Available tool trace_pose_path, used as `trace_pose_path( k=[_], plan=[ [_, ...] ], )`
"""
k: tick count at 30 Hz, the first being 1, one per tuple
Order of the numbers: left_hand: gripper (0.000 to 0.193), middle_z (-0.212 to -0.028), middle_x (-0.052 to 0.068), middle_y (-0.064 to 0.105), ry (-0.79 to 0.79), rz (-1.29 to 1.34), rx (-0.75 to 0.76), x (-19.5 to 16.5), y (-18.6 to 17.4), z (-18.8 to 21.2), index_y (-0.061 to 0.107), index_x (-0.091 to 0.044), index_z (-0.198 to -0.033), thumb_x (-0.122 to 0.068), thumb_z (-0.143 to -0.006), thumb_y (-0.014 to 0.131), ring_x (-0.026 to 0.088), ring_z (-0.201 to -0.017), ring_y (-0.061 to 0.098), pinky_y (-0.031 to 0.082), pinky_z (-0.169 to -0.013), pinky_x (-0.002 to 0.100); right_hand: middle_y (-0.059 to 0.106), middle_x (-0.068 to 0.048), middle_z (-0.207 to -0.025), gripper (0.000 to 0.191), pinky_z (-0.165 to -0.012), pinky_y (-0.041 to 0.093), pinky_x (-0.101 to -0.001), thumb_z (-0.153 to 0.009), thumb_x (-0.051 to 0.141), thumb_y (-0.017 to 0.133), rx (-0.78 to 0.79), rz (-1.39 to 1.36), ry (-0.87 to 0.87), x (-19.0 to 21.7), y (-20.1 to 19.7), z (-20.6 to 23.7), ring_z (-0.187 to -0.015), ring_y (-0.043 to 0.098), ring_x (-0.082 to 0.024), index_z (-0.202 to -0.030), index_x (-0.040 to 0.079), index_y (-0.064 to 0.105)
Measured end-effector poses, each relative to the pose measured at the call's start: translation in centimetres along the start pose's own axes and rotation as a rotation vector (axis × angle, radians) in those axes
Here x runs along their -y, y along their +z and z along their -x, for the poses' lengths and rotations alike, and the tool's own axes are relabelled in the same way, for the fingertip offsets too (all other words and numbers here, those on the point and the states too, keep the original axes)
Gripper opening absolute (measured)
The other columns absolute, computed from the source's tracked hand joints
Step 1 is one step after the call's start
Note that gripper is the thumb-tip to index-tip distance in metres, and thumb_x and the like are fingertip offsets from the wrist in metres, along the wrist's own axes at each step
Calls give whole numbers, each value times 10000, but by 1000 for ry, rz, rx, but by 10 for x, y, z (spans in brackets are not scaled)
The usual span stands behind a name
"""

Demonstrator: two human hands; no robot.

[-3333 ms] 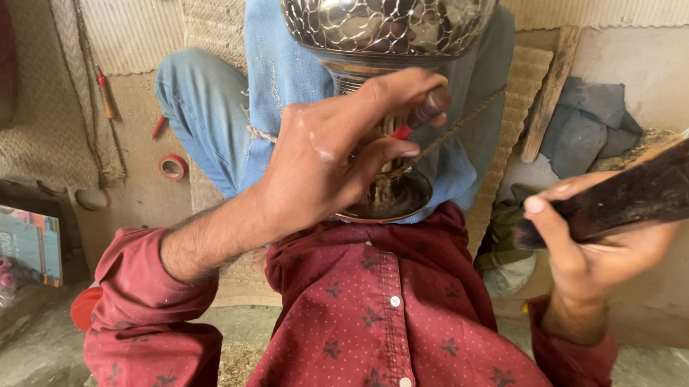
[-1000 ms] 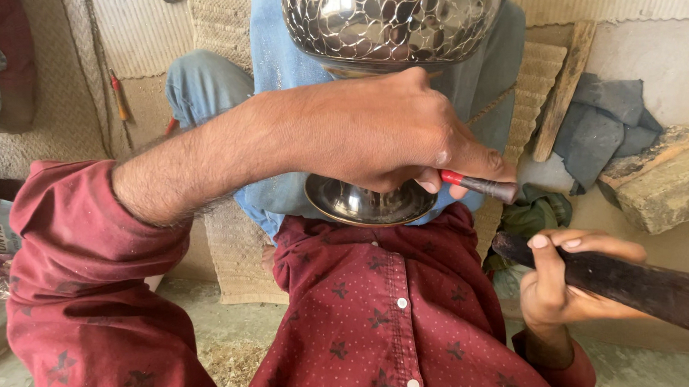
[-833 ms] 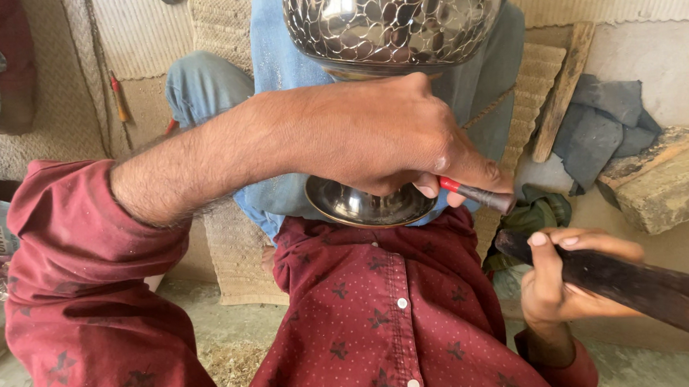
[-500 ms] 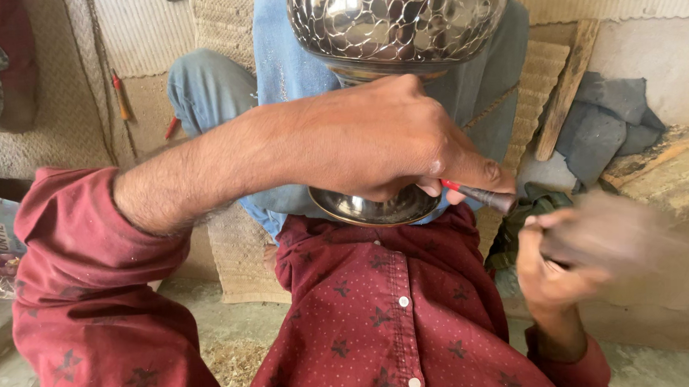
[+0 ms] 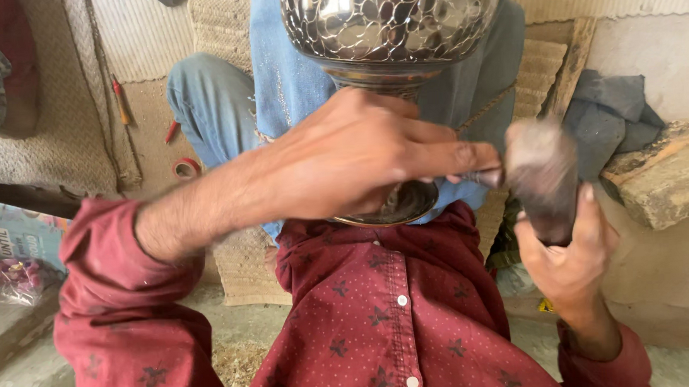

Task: The person sits cross-legged on the floor with a silver metal vase-like vessel held between the legs. The person holds a punch against the vessel's stem and repeatedly strikes the punch with a wooden mallet, repositioning the punch around the stem to work the metal surface.

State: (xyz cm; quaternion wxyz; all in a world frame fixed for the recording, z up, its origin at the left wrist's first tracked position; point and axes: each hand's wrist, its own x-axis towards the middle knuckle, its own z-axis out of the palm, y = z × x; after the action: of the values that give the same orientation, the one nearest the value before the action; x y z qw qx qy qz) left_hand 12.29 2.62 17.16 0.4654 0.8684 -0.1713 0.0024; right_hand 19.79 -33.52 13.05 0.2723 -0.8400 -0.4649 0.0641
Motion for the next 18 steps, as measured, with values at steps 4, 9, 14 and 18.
trace_pose_path(
  k=[4, 9, 14, 18],
  plan=[
    [443, -1214, 109, 698, -312, 379, -564, -23, 17, 24, 522, -37, -1368, 153, -1010, 701, 142, -1063, 761, 672, -906, 243, 670, -139, -1013, 888, -800, 578, -399, -996, -87, 737, -5, -276, 164, -9, 5, -4, -835, 680, -239, -1677, 140, 214],
    [460, -1214, 134, 689, -450, 455, -768, -27, 52, 44, 471, 7, -1392, 123, -1036, 739, 107, -977, 752, 667, -815, 237, 555, -144, -943, 913, -658, 442, -400, -922, -45, 782, 60, 41, -117, -37, -19, -41, -731, 559, -279, -1662, 147, 282],
    [469, -1175, 107, 701, -478, 456, -813, -26, 64, 51, 447, 2, -1397, 110, -1053, 748, 79, -863, 737, 645, -738, 209, 554, -130, -989, 723, -697, 436, -358, -997, -36, 761, 209, -9, -51, -29, -49, -82, -795, 547, -232, -1576, 145, 368],
    [451, -1098, 110, 705, -463, 362, -807, -27, 61, 50, 481, -2, -1363, 92, -1023, 762, 86, -839, 725, 625, -730, 211, 586, -142, -1075, 675, -754, 475, -363, -971, -58, 731, 275, -51, -63, -13, -51, -113, -868, 586, -236, -1546, 109, 419]
  ],
)
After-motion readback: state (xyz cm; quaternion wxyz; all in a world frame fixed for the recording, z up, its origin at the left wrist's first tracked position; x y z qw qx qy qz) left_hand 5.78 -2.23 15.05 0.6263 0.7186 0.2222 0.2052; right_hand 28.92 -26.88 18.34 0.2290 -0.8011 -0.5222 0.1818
